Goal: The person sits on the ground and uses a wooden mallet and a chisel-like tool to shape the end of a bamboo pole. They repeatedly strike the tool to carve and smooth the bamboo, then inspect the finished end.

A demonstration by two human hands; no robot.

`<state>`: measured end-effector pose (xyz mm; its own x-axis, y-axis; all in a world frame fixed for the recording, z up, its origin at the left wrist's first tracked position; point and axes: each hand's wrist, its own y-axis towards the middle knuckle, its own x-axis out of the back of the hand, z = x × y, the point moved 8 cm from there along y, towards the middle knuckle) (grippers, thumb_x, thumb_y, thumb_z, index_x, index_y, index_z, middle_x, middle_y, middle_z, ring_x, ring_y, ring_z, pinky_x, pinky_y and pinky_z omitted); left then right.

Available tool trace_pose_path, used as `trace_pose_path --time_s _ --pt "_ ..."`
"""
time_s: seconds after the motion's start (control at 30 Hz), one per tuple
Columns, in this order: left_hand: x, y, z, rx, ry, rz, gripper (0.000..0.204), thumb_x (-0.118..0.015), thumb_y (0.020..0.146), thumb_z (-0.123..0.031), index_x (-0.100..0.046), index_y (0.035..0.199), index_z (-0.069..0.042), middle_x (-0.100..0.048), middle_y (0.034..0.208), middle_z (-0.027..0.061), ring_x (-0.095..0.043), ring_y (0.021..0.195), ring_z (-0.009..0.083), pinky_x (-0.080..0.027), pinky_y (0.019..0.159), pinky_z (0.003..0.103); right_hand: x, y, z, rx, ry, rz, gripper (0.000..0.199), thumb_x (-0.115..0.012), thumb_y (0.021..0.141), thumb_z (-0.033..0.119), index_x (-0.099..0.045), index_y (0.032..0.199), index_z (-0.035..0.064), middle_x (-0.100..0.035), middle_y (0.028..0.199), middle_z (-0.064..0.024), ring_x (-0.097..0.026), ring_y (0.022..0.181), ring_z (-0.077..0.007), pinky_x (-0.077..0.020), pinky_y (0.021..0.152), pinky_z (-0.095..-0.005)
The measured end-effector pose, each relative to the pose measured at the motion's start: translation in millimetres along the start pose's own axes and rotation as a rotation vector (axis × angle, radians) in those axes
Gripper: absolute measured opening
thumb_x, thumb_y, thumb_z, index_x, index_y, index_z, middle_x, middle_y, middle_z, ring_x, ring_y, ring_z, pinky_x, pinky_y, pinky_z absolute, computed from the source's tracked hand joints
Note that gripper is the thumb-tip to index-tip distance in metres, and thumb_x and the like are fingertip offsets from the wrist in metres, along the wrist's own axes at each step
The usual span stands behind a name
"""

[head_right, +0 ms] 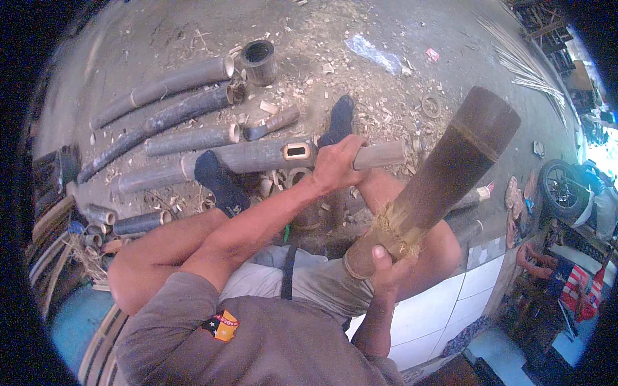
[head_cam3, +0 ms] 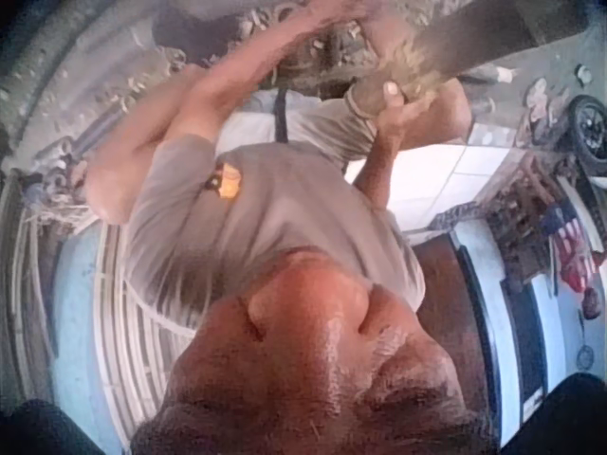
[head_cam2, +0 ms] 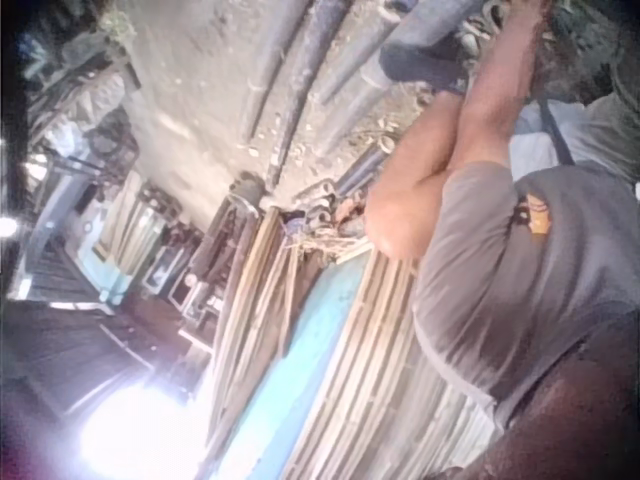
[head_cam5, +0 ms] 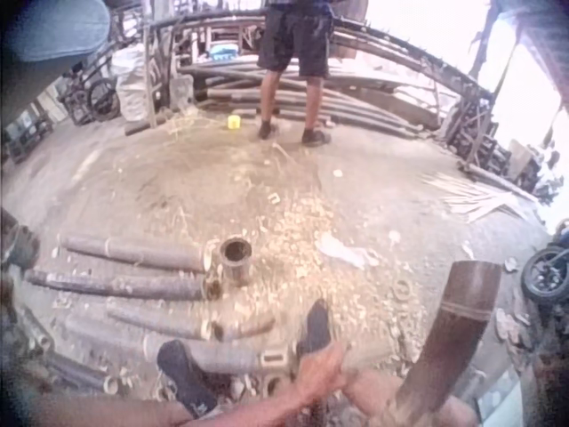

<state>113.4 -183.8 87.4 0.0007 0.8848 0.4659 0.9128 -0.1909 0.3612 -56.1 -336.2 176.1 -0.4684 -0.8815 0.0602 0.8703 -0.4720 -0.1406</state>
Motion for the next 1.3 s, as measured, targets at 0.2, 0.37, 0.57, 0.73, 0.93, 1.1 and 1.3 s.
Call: trace_pose_path --time_s 0.2,0.37,0.57,0.73,0.93,1.1,1.3 --pt "-8.7 -10.1 9.7 0.013 0.015 0.029 0.043 -0.084 0.071 -0.026 -0.061 0.102 -0.007 -0.064 0.101 0.0129 -0.070 0.088 0.0393 -0.059 0.071 0.050 18.3 -11.1 -2.7 0.003 -0.124 0.019 0.073 -0.078 0.080 0.037 -0.054 0.130 -0.0093 -0.068 0.102 -0.0178 -0.070 0.087 -0.0284 -0.0583 0.079 -0.0410" --pt "-6.8 -9.8 18.0 0.017 0.010 0.025 0.042 -0.084 0.070 -0.025 -0.062 0.100 -0.007 -0.065 0.101 0.0125 -0.070 0.088 0.0385 -0.059 0.072 0.049 20.0 -10.6 -8.8 0.008 -0.137 0.037 0.071 -0.078 0.081 0.037 -0.055 0.129 -0.0093 -0.069 0.102 -0.0173 -0.070 0.088 -0.0275 -0.0580 0.079 -0.0405" --pt "-7.5 -7.5 21.5 -0.005 0.000 0.021 0.040 -0.082 0.072 -0.025 -0.062 0.101 -0.007 -0.064 0.099 0.0123 -0.070 0.088 0.0384 -0.059 0.071 0.048 25.8 -9.2 -21.5 -0.113 -0.131 0.121 0.089 -0.084 0.081 0.033 -0.041 0.149 -0.0066 -0.063 0.128 -0.0167 -0.063 0.116 -0.0290 -0.0503 0.102 -0.0418" --pt "-6.0 -7.7 23.9 -0.003 -0.024 0.009 0.041 -0.082 0.072 -0.025 -0.062 0.102 -0.007 -0.064 0.100 0.0120 -0.069 0.088 0.0384 -0.058 0.072 0.048 17.2 -8.4 -15.3 -0.133 -0.084 0.135 0.091 -0.084 0.081 0.034 -0.040 0.149 -0.0065 -0.062 0.127 -0.0190 -0.065 0.111 -0.0301 -0.0534 0.097 -0.0427" --pt "-3.2 -8.4 32.3 -0.005 -0.107 -0.004 0.042 -0.085 0.069 -0.026 -0.063 0.099 -0.007 -0.063 0.097 0.0123 -0.068 0.088 0.0386 -0.057 0.074 0.047 8.3 -11.8 5.9 0.045 -0.120 -0.056 0.074 -0.077 0.082 0.041 -0.052 0.133 -0.0072 -0.068 0.104 -0.0174 -0.070 0.090 -0.0295 -0.0578 0.080 -0.0428" --pt "-0.7 -11.2 31.4 0.000 -0.186 0.018 0.041 -0.087 0.067 -0.025 -0.063 0.096 -0.007 -0.063 0.095 0.0128 -0.067 0.087 0.0383 -0.055 0.073 0.047 -5.9 -11.7 -26.9 -0.050 -0.441 0.098 0.075 -0.076 0.089 0.020 -0.043 0.150 -0.0060 -0.056 0.142 -0.0209 -0.060 0.126 -0.0316 -0.0476 0.108 -0.0425" --pt "-1.0 -9.0 40.4 0.015 -0.127 0.015 0.041 -0.087 0.067 -0.026 -0.063 0.094 -0.008 -0.064 0.094 0.0127 -0.068 0.087 0.0379 -0.056 0.073 0.047 23.2 5.5 13.6 -0.050 -0.219 -0.073 0.068 -0.071 0.091 0.009 -0.044 0.152 -0.0052 -0.058 0.141 -0.0192 -0.054 0.134 -0.0270 -0.0386 0.117 -0.0381"
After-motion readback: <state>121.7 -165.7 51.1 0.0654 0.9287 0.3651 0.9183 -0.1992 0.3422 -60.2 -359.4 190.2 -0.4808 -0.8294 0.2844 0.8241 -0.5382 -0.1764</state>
